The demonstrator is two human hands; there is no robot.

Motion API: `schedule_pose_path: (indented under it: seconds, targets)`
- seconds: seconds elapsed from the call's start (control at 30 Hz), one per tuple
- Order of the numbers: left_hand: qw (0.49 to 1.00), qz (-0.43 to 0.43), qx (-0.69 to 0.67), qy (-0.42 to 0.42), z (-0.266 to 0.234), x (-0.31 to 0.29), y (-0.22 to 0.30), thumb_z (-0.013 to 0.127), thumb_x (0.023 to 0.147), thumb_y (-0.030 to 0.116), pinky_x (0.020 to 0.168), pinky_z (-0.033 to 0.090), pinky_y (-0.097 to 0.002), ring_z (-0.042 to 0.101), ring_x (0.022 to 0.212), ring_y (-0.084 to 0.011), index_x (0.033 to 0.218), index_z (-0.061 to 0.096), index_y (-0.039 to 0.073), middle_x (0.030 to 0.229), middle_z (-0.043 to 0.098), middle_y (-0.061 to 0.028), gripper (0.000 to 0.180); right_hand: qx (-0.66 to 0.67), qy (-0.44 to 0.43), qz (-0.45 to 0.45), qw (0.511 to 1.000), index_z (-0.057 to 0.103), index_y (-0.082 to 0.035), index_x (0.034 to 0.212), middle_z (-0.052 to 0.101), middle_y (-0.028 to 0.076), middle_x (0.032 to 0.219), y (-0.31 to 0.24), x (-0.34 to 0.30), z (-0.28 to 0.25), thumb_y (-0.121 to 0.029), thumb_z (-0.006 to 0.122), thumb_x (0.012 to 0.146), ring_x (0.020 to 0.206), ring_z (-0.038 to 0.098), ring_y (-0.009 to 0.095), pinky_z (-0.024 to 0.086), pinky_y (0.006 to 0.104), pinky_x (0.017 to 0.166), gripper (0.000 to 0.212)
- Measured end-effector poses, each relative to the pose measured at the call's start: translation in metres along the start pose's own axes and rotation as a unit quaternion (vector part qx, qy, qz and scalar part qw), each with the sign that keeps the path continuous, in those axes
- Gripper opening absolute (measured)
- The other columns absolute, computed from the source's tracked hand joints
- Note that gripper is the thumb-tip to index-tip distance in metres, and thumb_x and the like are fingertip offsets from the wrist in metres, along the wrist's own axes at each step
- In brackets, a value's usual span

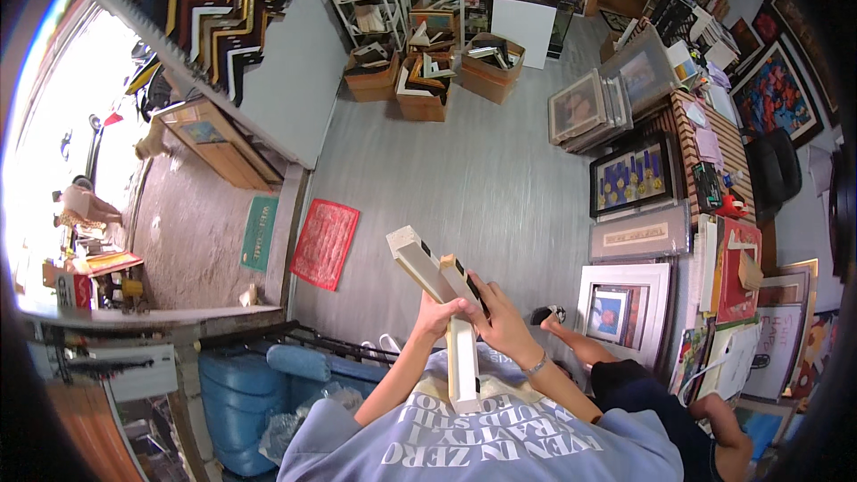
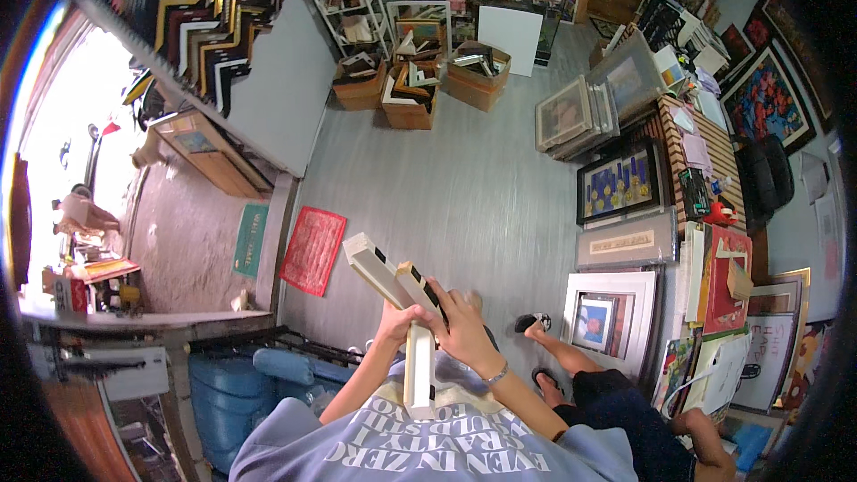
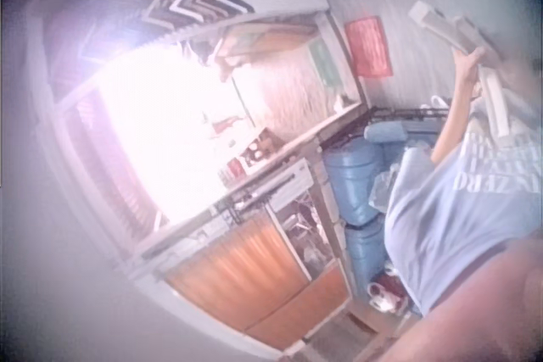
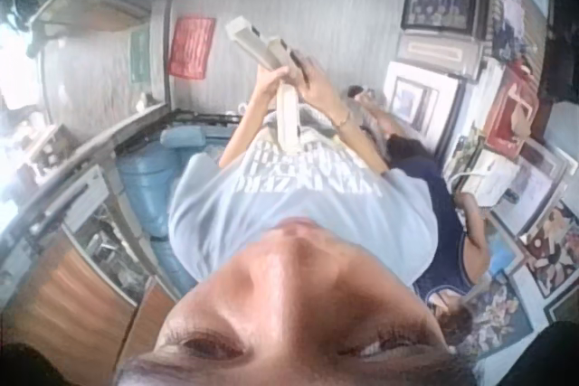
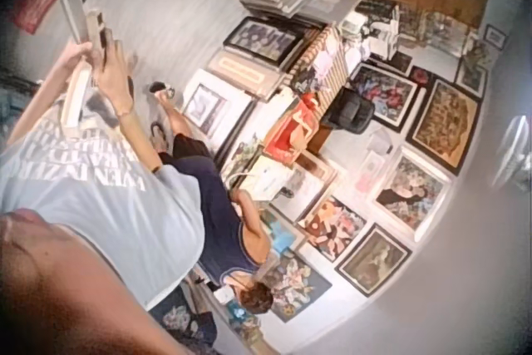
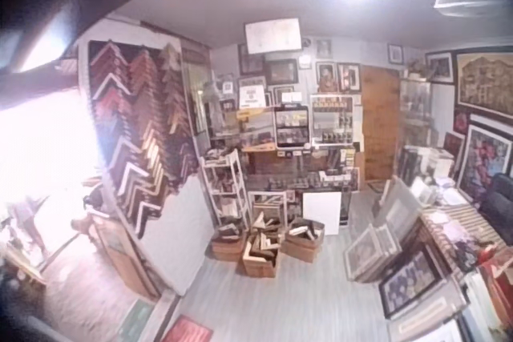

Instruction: The person measures a green canvas painting with a tape measure and compares it to various picture frame pieces. They sort through a pile of frames on the floor, select a matching frame, and assemble it around the canvas. The person uses a tape measure to verify dimensions and a smartphone to check a reference image.

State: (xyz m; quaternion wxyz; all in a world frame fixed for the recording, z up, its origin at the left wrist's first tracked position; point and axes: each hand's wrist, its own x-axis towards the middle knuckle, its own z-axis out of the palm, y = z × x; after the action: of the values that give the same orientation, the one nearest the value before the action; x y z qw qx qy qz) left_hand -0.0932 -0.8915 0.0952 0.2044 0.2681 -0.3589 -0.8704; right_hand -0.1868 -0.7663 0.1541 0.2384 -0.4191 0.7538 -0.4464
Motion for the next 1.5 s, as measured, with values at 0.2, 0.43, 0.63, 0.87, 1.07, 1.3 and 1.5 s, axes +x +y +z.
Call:
schedule_pose_path:
  seconds: [0.2,0.43,0.63,0.87,1.07,1.3,1.5]
  targets:
    - [0.999,-0.041,-0.006,0.036,-0.018,0.156,0.024,0.077,0.075,0.01,0.077,0.055,-0.0354,0.063,0.089,-0.0212,0.117,0.051,0.001,0.098,0.061,-0.0088,0.05,-0.076,0.019,-0.045,0.996,0.031,-0.004,0.148,0.055,0.019,0.115,0.06,0.153,-0.005,-0.021,0.055,0.097,0.088,0.059,0.03,0.049,0.0351,0.081,0.059]
    - [0.997,0.015,-0.061,0.036,-0.086,0.359,0.097,0.063,0.084,0.008,0.083,0.055,-0.0441,0.065,0.095,-0.0315,0.116,0.05,-0.002,0.105,0.063,-0.0206,0.036,0.137,-0.108,0.128,0.976,0.042,-0.004,0.141,0.061,0.017,0.104,0.136,0.377,-0.04,-0.027,0.058,0.095,0.084,0.06,0.029,0.048,0.0378,0.082,0.054]
    - [0.992,0.049,-0.068,0.092,-0.112,0.475,0.206,0.06,0.091,0.018,0.091,0.05,-0.0463,0.059,0.102,-0.03,0.134,0.042,0.004,0.107,0.057,-0.0133,0.049,0.011,-0.131,0.071,0.989,0.059,-0.003,0.124,0.064,0.016,0.098,0.139,0.566,-0.095,-0.028,0.058,0.095,0.077,0.064,0.027,0.051,0.0342,0.072,0.039]
    - [0.989,-0.028,-0.121,0.074,-0.186,0.648,0.245,0.062,0.088,0.012,0.097,0.046,-0.0488,0.057,0.105,-0.0316,0.123,0.045,0.005,0.105,0.056,-0.0125,0.039,0.106,-0.145,0.137,0.974,0.06,-0.001,0.121,0.065,0.016,0.098,0.154,0.767,-0.05,-0.03,0.057,0.096,0.075,0.063,0.023,0.051,0.0336,0.069,0.039]
    - [0.984,-0.149,-0.043,0.084,-0.21,0.783,0.342,0.061,0.087,0.008,0.092,0.052,-0.0431,0.064,0.104,-0.0307,0.127,0.045,0.0,0.107,0.065,-0.0174,0.043,0.051,-0.17,0.189,0.966,0.06,0.0,0.12,0.066,0.02,0.092,0.203,0.864,0.037,-0.028,0.059,0.095,0.074,0.064,0.03,0.05,0.0366,0.07,0.037]
    - [0.977,-0.14,0.107,0.12,-0.277,0.87,0.43,0.063,0.085,0.006,0.087,0.054,-0.0416,0.066,0.103,-0.0274,0.119,0.053,0.0,0.107,0.066,-0.016,0.036,0.028,-0.166,0.26,0.951,0.06,0.002,0.116,0.065,0.024,0.098,0.233,0.937,0.052,-0.027,0.06,0.093,0.084,0.066,0.036,0.052,0.0402,0.074,0.037]
    - [0.977,-0.119,0.071,0.16,-0.299,0.909,0.436,0.07,0.084,0.009,0.086,0.056,-0.046,0.065,0.101,-0.03,0.122,0.051,0.004,0.107,0.064,-0.0126,0.043,0.108,-0.162,0.277,0.941,0.056,0.001,0.125,0.067,0.019,0.102,0.244,1.027,0.065,-0.028,0.057,0.097,0.087,0.068,0.029,0.055,0.0367,0.076,0.041]
